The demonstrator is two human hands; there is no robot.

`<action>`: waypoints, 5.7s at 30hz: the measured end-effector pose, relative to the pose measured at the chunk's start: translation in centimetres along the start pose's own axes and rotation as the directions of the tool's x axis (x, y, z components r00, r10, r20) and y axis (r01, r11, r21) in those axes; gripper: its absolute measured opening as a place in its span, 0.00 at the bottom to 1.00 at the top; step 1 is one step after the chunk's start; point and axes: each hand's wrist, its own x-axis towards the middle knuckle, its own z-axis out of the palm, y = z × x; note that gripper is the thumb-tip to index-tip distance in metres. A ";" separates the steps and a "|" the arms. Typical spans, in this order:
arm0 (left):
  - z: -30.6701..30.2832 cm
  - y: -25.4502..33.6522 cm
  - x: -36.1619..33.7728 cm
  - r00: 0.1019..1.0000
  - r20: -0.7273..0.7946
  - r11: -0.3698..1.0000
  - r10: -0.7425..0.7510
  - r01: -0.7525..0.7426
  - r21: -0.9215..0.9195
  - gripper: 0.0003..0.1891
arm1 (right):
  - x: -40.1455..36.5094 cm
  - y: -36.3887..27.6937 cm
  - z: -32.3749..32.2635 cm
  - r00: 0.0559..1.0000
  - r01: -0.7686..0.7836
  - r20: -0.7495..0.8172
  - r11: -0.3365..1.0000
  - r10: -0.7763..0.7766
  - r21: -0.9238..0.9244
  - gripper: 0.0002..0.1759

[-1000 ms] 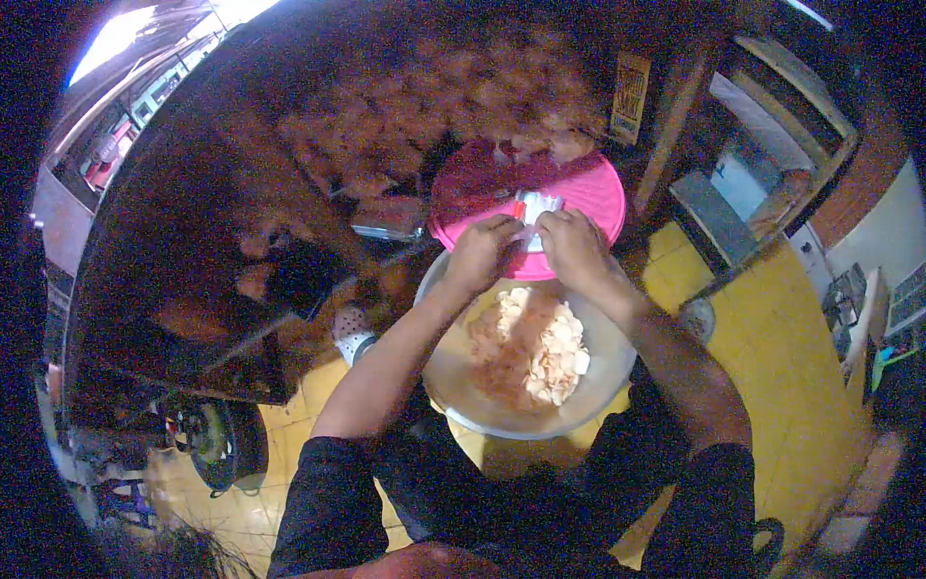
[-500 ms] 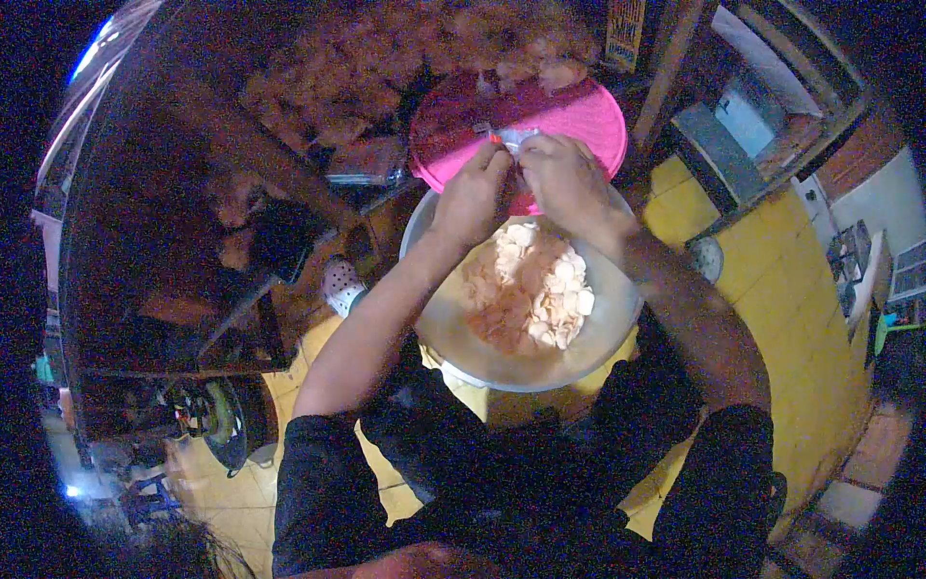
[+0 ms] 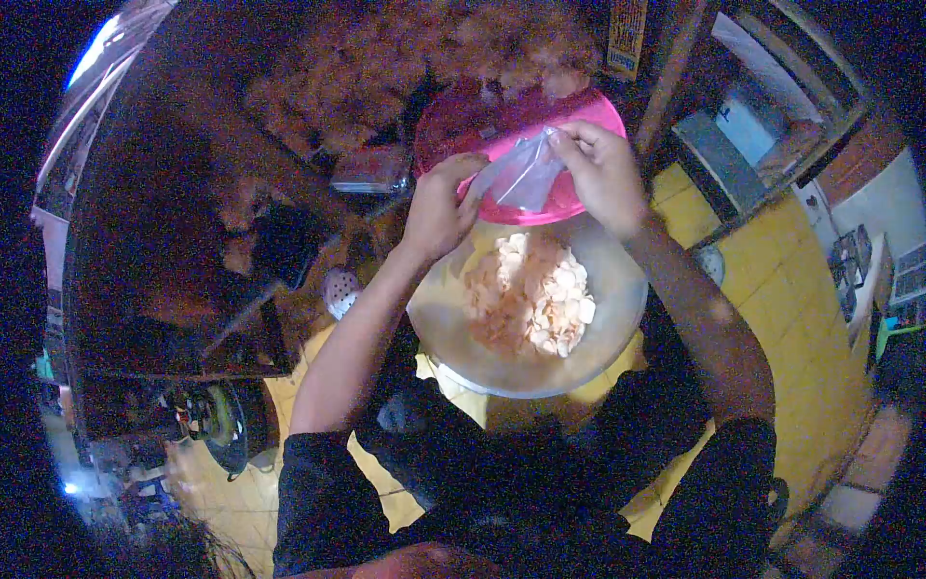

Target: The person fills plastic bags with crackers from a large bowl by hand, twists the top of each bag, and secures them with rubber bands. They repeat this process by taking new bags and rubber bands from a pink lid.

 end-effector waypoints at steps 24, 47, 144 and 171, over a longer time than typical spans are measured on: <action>-9.4 3.0 -5.2 0.808 -0.563 0.934 -0.172 0.316 0.167 0.12 | -1.1 0.1 4.0 0.966 0.110 0.259 0.863 0.024 -0.494 0.08; -4.6 2.3 -8.2 0.618 0.296 0.004 -0.728 0.436 -0.900 0.03 | -3.2 0.7 7.1 0.816 0.238 0.565 0.819 0.123 -0.522 0.03; -2.6 0.5 -7.8 0.686 0.364 0.691 -0.630 0.709 -0.139 0.05 | -6.5 0.8 6.4 0.823 0.392 0.551 0.838 -0.136 -0.379 0.18; -0.6 1.0 -8.2 0.613 0.521 0.082 -0.593 0.690 -0.719 0.13 | -4.9 2.0 7.2 0.819 -0.438 0.472 0.887 0.327 0.147 0.14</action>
